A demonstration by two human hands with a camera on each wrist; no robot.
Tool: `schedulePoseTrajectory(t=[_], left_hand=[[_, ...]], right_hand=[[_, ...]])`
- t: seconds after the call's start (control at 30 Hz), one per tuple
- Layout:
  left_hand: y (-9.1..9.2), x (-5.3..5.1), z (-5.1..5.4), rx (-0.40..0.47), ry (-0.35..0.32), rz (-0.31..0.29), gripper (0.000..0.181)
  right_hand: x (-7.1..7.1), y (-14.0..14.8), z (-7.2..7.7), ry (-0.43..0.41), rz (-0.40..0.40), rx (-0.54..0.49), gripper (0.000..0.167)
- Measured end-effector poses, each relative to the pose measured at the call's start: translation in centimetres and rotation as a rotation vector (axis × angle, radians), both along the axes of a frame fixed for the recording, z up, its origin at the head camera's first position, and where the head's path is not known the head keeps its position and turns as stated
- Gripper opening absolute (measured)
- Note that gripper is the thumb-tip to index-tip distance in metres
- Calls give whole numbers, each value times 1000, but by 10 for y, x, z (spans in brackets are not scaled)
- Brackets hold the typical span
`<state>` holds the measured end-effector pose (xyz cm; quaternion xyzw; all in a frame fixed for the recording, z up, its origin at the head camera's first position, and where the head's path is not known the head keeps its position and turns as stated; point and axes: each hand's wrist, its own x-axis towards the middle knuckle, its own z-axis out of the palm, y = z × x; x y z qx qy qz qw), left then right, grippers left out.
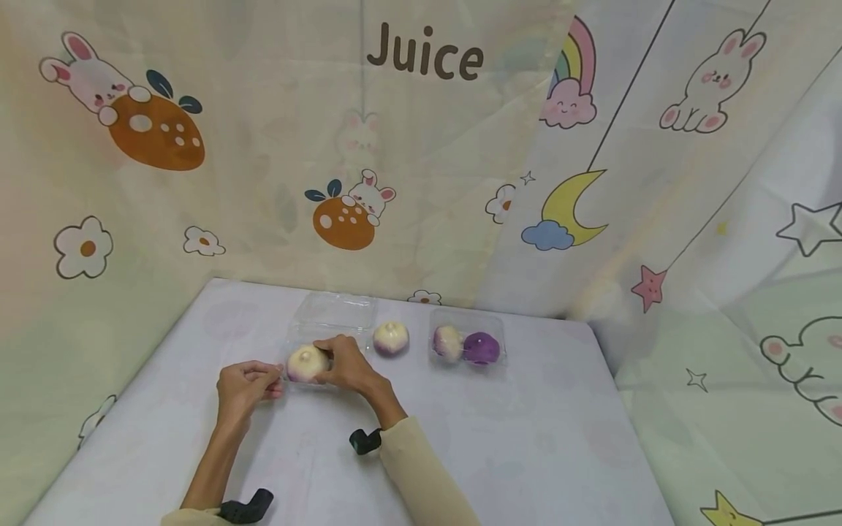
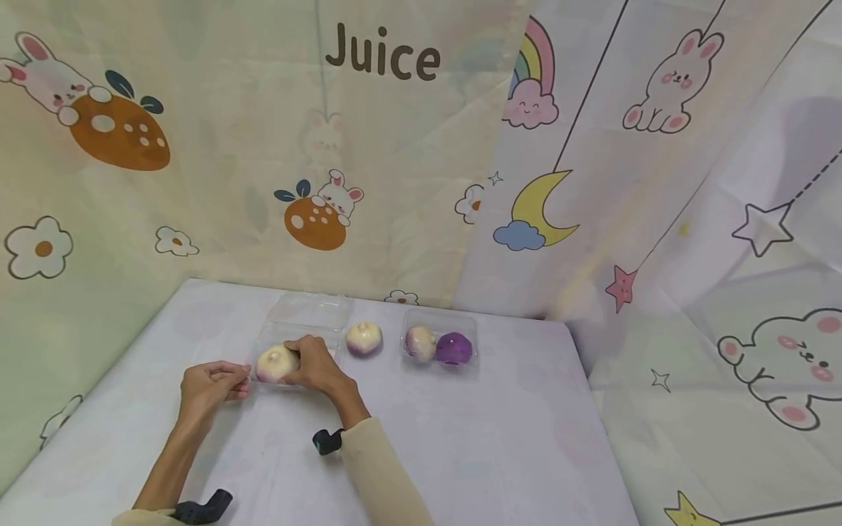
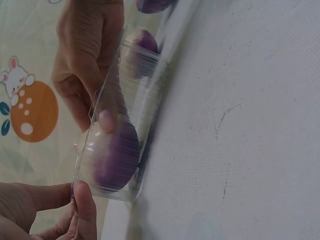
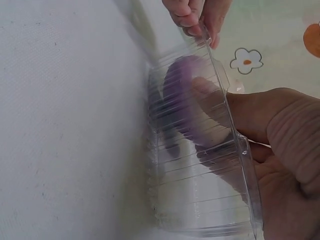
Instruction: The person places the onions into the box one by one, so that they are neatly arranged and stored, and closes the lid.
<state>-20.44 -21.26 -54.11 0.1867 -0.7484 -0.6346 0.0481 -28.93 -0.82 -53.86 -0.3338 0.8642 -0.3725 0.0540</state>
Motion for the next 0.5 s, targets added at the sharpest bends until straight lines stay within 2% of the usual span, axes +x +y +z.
schedulePoseTrajectory(t=[0.3,0.5], left_hand=[[1,1,1,-2,5,4,25],[1,0,0,4,4,9,24]], right_hand=[[3,2,5,-29,11,11,70],[2,4,4,-59,-23,-8,74]])
